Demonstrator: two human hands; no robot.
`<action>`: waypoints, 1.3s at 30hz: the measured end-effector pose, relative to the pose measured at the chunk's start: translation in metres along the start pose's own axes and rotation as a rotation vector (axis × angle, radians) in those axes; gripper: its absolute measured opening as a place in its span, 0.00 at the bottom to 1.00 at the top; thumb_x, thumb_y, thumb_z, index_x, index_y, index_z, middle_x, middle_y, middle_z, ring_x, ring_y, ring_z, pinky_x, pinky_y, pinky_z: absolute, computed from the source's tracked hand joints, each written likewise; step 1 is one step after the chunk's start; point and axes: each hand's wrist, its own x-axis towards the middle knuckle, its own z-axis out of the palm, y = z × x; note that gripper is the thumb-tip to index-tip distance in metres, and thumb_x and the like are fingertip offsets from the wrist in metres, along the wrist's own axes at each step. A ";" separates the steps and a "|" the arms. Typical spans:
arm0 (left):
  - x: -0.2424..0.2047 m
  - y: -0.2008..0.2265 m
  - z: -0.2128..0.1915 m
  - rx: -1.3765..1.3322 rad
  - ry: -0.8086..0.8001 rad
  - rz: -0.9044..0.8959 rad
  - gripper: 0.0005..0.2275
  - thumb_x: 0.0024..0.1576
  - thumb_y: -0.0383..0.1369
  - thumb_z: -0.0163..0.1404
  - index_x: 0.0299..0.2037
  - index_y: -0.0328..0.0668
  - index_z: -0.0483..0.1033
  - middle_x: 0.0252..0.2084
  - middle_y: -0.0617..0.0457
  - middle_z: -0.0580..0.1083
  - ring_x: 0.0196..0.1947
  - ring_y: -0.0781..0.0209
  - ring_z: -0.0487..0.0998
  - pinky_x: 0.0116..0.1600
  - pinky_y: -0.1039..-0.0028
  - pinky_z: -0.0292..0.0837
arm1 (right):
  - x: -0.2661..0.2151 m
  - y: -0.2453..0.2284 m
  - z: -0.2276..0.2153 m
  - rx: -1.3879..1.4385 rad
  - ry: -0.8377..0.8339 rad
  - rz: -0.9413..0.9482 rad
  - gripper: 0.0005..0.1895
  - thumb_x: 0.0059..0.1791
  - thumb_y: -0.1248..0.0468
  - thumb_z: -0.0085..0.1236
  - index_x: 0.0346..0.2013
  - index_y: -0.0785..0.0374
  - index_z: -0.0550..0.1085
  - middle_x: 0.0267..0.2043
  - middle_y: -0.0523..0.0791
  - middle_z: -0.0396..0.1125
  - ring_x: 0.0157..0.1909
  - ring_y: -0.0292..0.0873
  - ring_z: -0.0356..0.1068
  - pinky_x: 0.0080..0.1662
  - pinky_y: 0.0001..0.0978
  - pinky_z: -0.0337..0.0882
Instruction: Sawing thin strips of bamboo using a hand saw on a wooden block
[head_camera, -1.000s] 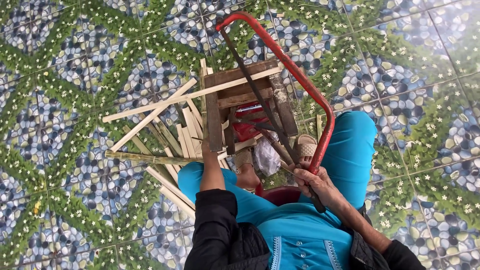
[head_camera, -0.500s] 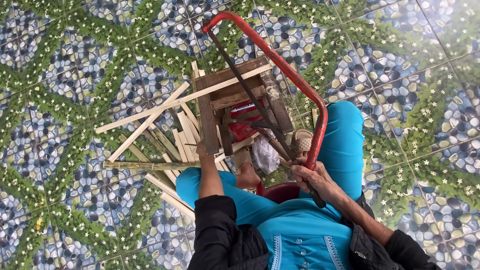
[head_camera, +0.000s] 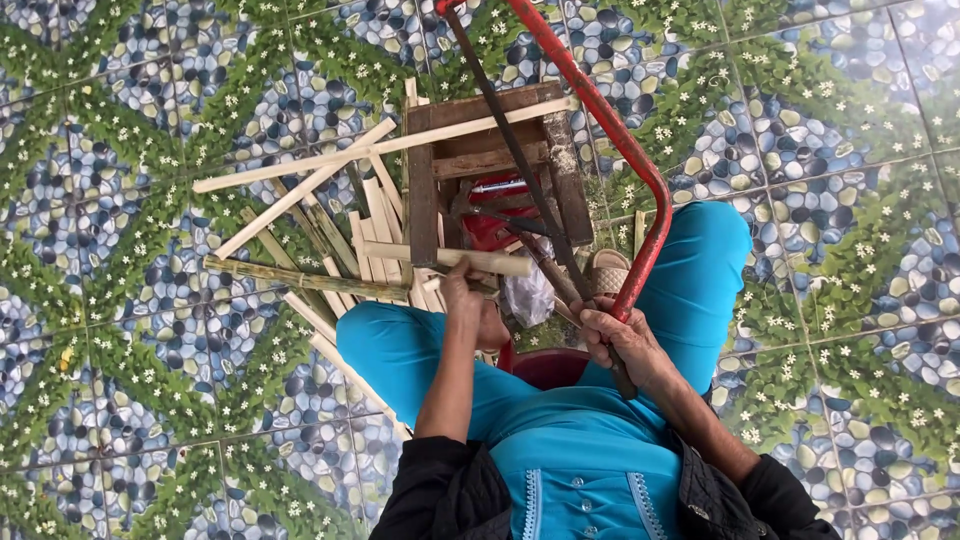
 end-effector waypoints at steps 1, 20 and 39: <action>-0.046 0.002 0.013 -0.012 -0.047 -0.026 0.27 0.49 0.19 0.62 0.56 0.42 0.63 0.35 0.46 0.69 0.20 0.57 0.68 0.21 0.72 0.74 | 0.000 0.004 -0.003 0.020 0.009 -0.018 0.09 0.49 0.72 0.58 0.24 0.69 0.70 0.13 0.51 0.58 0.09 0.42 0.58 0.14 0.30 0.62; 0.003 -0.170 0.106 0.645 -0.242 0.185 0.10 0.53 0.36 0.54 0.43 0.49 0.80 0.40 0.35 0.73 0.39 0.43 0.74 0.38 0.52 0.69 | 0.005 0.007 -0.030 0.123 -0.012 0.051 0.04 0.51 0.72 0.55 0.33 0.71 0.72 0.18 0.50 0.57 0.12 0.41 0.60 0.12 0.31 0.62; -0.182 0.036 0.032 1.050 -0.615 0.166 0.27 0.61 0.59 0.41 0.29 0.41 0.75 0.18 0.55 0.66 0.14 0.70 0.62 0.17 0.83 0.52 | 0.008 0.023 -0.035 0.175 0.040 0.037 0.06 0.51 0.73 0.56 0.40 0.74 0.70 0.19 0.54 0.58 0.12 0.45 0.60 0.11 0.32 0.60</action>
